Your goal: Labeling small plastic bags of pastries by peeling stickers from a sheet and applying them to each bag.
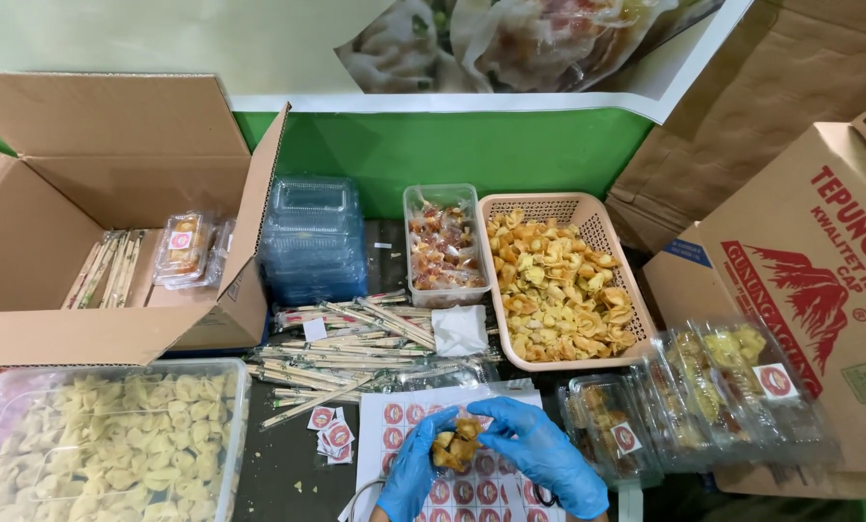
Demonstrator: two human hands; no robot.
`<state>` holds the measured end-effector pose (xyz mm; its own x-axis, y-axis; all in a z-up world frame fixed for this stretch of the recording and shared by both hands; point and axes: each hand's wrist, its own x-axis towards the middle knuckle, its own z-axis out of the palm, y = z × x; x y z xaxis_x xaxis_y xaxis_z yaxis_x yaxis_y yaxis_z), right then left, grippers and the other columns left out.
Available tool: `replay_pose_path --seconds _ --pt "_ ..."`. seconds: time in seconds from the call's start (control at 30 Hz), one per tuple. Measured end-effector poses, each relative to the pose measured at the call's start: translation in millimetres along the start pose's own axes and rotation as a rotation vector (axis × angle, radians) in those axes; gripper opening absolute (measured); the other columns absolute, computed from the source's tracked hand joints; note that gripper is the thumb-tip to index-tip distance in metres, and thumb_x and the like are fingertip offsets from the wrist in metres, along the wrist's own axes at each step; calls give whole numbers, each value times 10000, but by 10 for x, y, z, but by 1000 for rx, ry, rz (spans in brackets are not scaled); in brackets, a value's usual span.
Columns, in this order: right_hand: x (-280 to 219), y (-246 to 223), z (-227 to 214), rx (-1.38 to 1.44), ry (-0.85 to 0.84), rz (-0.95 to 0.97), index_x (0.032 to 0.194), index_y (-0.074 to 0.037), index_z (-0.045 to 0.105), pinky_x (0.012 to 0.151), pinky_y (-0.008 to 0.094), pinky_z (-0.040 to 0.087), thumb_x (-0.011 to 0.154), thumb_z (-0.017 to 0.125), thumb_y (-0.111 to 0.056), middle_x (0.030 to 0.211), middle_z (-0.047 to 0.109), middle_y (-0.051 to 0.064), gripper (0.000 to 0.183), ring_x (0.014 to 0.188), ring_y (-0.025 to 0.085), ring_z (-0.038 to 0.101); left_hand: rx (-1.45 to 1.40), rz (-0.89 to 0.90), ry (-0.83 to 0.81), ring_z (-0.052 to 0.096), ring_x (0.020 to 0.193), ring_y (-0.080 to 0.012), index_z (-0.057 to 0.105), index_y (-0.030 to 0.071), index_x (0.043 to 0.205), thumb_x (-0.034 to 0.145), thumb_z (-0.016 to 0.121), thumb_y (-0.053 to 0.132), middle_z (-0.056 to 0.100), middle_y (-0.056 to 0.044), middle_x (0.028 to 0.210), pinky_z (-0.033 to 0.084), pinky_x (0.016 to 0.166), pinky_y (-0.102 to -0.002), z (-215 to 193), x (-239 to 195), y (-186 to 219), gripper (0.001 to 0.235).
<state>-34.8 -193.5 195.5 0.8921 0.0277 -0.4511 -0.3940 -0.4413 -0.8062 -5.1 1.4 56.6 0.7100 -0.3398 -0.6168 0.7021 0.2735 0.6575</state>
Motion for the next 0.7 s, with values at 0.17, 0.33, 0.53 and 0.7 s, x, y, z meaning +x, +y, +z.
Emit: replay_pose_path --seconds 0.17,0.33,0.53,0.7 --pt "55 123 -67 7 220 -109 1188 -189 811 902 287 615 896 738 -260 1135 810 8 310 1019 146 762 -3 -36 -15 661 1285 -322 693 125 1424 1012 395 488 677 -128 1475 585 981 -449 22 -12 28 625" --pt "168 49 -250 8 563 -201 1101 -135 780 930 282 656 887 732 -130 1060 782 39 219 972 154 759 -34 -57 -16 647 1321 -349 679 117 1443 1015 403 483 654 -130 1502 586 1014 -469 8 7 19 627" --pt "749 220 -619 -62 666 -130 1163 -136 758 964 337 586 874 748 -127 1199 743 34 290 1033 197 723 -96 -76 -35 616 1352 -350 691 113 1431 981 477 488 636 -130 1520 547 1043 -494 -96 206 -155 624" --pt "1302 500 -712 -341 566 -36 1307 -177 705 1003 447 569 910 661 -171 1352 675 84 399 1216 272 659 -38 -76 -60 635 1328 -382 647 123 1478 990 414 522 591 -129 1553 602 993 -515 -165 285 -225 672"
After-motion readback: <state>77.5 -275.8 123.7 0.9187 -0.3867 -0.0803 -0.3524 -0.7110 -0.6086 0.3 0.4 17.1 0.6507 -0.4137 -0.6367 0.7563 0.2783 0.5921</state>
